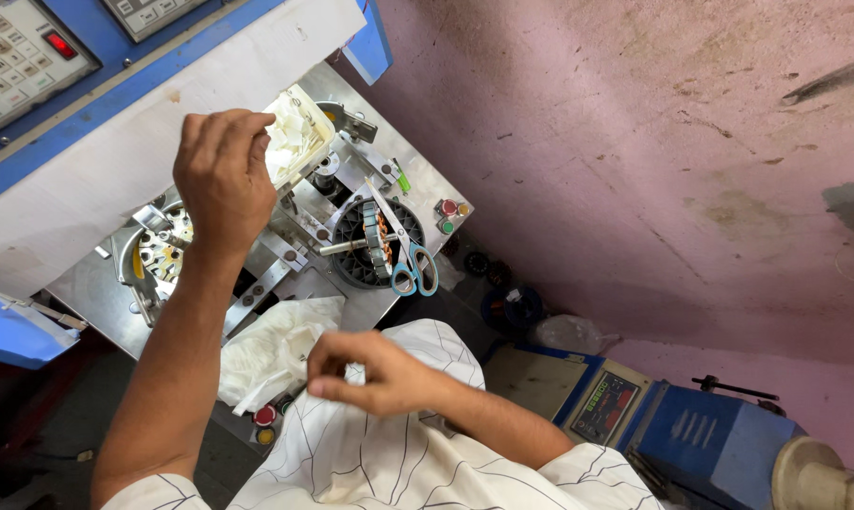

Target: The person inserts small white plastic spacers into the slots of a motor stator using a pair of blue-handled scissors. They repeatedly pick up spacers from a container, position them with the scissors, and place them into the stator slots. The person then places the assembled stator on a red stool and retrieves a container of spacers.

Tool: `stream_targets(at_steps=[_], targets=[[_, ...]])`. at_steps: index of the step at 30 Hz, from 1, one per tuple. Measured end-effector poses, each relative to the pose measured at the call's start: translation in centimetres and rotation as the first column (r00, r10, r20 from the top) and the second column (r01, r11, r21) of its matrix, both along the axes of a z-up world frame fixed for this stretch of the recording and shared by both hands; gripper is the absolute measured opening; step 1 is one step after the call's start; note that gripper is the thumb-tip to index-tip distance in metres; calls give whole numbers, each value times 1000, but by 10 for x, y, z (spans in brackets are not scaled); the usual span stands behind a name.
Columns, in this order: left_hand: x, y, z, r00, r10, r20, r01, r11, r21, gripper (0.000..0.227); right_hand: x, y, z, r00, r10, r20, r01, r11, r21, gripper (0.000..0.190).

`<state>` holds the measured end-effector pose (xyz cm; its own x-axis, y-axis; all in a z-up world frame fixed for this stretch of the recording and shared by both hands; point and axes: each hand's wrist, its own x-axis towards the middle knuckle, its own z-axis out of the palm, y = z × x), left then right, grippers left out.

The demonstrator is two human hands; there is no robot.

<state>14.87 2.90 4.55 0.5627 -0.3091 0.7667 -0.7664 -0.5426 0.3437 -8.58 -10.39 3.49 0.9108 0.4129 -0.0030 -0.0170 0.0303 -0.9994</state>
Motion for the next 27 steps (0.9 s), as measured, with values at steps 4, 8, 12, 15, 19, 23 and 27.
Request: stream_targets(at_steps=[4, 8, 12, 15, 19, 23, 27], targets=[[-39, 3, 16, 896, -254, -364, 124, 931, -344, 20, 14, -18, -4, 873, -471, -128, 486, 861, 147, 13], [-91, -14, 1, 542, -601, -588, 208, 773, -599, 22, 21, -36, 3, 764, -637, -99, 643, 741, 197, 21], [-127, -29, -18, 426, -663, -616, 188, 730, -657, 24, 26, -51, -4, 748, -627, -216, 659, 739, 138, 19], [-137, -32, -30, 412, -688, -598, 137, 695, -706, 27, 18, -61, -15, 735, -620, -275, 665, 738, 115, 16], [-142, -29, -40, 328, -716, -616, 156, 685, -712, 19, 11, -60, -27, 736, -648, -197, 670, 739, 70, 12], [-139, -27, -43, 310, -623, -719, 114, 775, -622, 18, 12, -68, -25, 771, -630, -96, 629, 776, -43, 16], [-131, -29, -44, 326, -672, -665, 51, 715, -698, 21, 22, -73, -33, 747, -519, 417, 629, 345, -697, 29]])
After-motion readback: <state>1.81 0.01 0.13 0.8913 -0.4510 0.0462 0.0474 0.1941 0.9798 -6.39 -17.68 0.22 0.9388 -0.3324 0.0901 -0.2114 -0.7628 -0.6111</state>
